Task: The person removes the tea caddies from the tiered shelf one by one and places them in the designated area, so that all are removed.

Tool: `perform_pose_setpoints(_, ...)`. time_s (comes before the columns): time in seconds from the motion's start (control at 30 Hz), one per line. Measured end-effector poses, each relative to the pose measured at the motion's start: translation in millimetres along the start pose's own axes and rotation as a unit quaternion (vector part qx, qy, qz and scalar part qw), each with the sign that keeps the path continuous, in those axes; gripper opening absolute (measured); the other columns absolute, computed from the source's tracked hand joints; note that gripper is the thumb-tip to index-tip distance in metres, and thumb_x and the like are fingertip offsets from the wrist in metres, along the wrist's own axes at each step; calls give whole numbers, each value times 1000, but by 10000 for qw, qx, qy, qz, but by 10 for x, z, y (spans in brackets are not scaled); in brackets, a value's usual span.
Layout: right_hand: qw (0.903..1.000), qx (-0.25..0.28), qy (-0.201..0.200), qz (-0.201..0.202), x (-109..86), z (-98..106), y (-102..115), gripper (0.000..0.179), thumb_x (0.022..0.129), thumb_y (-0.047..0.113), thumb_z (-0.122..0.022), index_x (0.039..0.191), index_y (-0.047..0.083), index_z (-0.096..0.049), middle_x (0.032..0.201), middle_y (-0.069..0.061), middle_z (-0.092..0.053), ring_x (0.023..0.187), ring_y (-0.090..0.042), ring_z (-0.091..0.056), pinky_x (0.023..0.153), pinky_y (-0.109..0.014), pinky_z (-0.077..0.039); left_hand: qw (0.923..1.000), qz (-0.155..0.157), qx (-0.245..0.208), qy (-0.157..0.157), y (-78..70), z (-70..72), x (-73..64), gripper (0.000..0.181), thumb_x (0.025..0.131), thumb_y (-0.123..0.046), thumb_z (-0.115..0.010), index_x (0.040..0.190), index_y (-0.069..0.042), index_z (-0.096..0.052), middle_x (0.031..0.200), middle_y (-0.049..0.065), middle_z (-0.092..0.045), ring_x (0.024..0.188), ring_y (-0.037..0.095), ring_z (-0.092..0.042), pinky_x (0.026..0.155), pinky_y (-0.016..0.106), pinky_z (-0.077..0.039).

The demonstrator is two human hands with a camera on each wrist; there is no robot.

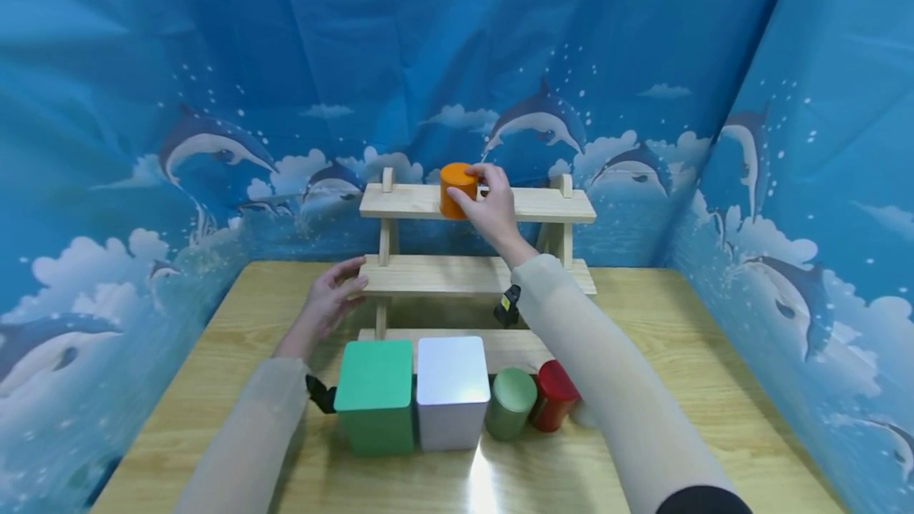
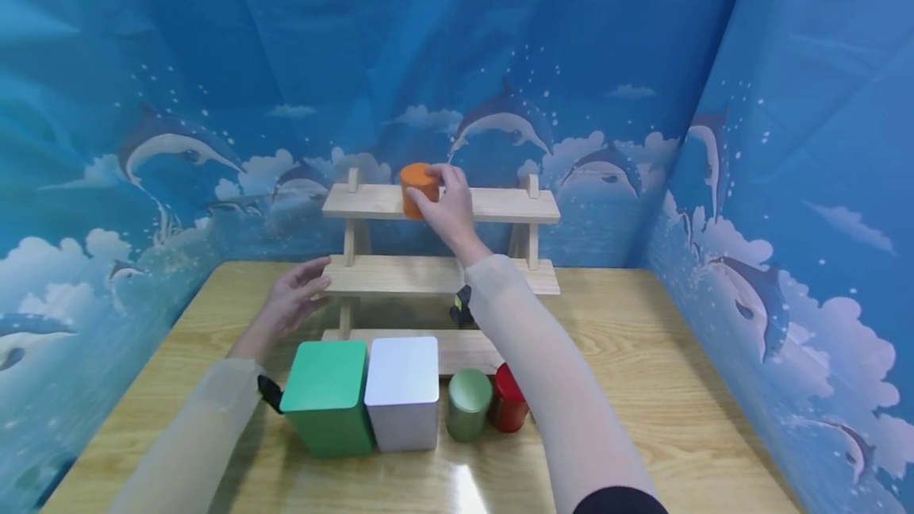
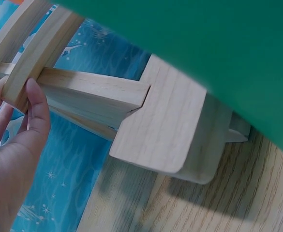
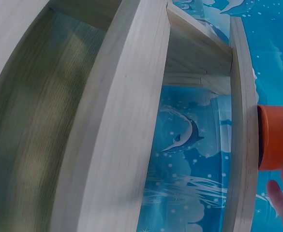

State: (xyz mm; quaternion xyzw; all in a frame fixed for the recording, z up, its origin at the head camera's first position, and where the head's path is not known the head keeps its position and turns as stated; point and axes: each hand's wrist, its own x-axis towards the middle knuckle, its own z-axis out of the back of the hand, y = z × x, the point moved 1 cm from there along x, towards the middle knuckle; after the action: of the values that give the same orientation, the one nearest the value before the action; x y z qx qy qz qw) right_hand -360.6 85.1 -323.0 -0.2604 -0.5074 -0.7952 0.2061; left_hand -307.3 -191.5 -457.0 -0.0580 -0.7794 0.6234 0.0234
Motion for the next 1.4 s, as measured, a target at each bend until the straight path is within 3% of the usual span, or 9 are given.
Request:
perform_pose_setpoints(0.2,9995,307,-89,-36,-50,55,20,34,85,22,-69,112,7,-54,117,-8,-46,103,-20,-49,84,-32,-50,10000,52,8,6,-9,-12,3,55,90,-14,-62,139,-5,-39,129,6,-40,105,16,-51,84,30,-50)
perform_pose_setpoints(0.43,9990,434,-96,-106,-155,121,113,34,85,22,-69,111,5,-55,116,-8,-46,104,-21,-48,84,-32,-50,9997,253,30,46,-146,-86,-102,55,92,-8,-57,141,-4,-34,137,12,-33,106,17,-50,97,41,-41)
perform_pose_setpoints(0.7,9974,713,121,-51,-278,141,125,38,83,22,-72,111,4,-55,115,-12,-44,104,-24,-48,82,-39,-50,9997,244,67,10,-143,-93,-128,54,92,-7,-57,141,-3,-36,136,12,-33,103,16,-52,94,39,-44)
perform_pose_setpoints(0.9,9972,721,199,43,-312,162,204,36,82,23,-72,110,7,-55,114,-8,-45,102,-21,-49,80,-33,-51,9999,97,-24,36,-56,-40,-54,54,92,-8,-58,141,-3,-35,130,9,-38,98,13,-54,85,32,-50)
perform_pose_setpoints(1.13,9970,722,236,117,-372,219,257,36,83,27,-71,110,9,-56,113,-5,-47,101,-19,-50,80,-36,-51,10000,-13,-82,23,18,-15,-10,55,91,-11,-60,140,-4,-37,123,5,-42,96,12,-54,81,29,-51)
perform_pose_setpoints(1.4,9968,762,241,32,-499,317,400,35,84,19,-70,111,4,-55,114,-8,-48,102,-21,-52,84,-37,-50,9998,-35,-203,41,19,-16,-16,53,91,-10,-60,139,-5,-38,125,8,-40,97,13,-53,78,27,-52)
